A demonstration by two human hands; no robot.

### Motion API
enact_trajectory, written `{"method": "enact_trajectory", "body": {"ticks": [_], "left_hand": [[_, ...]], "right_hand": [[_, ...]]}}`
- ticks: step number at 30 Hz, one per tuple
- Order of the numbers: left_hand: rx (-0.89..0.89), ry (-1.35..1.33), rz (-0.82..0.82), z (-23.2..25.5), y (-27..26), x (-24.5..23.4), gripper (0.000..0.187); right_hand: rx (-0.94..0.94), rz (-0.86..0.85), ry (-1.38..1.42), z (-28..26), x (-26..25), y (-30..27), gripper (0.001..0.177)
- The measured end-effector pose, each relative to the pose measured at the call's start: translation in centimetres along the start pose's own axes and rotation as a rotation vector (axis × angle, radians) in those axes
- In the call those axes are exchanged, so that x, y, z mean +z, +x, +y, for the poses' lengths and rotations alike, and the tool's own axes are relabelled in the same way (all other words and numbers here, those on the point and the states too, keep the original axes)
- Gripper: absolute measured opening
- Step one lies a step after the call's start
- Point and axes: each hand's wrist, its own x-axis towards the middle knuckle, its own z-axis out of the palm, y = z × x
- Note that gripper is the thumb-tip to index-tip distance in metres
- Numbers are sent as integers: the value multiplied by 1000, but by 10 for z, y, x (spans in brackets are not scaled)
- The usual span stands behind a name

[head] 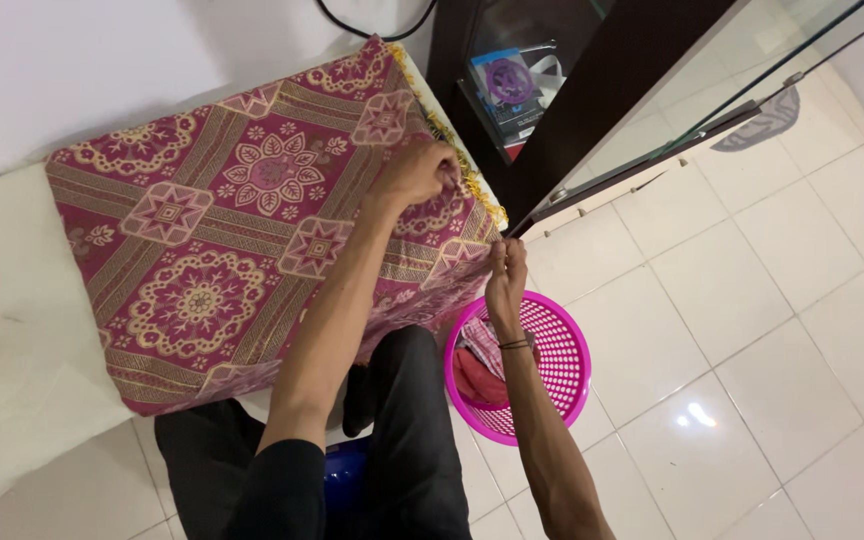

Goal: The person folds a large patterned textile with yellow fringe on a padded surface. They smooth the fabric, fold it in half multiple times, and align the edges to create a compact rectangular bundle.

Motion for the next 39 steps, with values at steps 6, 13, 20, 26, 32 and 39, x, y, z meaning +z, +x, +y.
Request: {"method": "enact_trajectory", "body": {"ticks": [6,13,20,26,32,39], "left_hand": [[53,13,112,21,-12,25,33],[-242,340,417,-2,-48,43,77],[-281,330,219,-41,-46,38,81],[-68,-95,444,-66,-82,17,71],[-411,339,529,-66,-207,-4,59],[-563,482,613,-121,-326,-47,60]], "right_hand": [[235,-82,47,21,10,-4,35],[229,-32,-177,24,11,-4,42],[107,119,-109,0,5,5,31],[161,190,-442,-39,21,-2,29],[-446,-98,-451,-108,101,-60,62],[-705,-664,-436,-151,234,-141,58]]}}
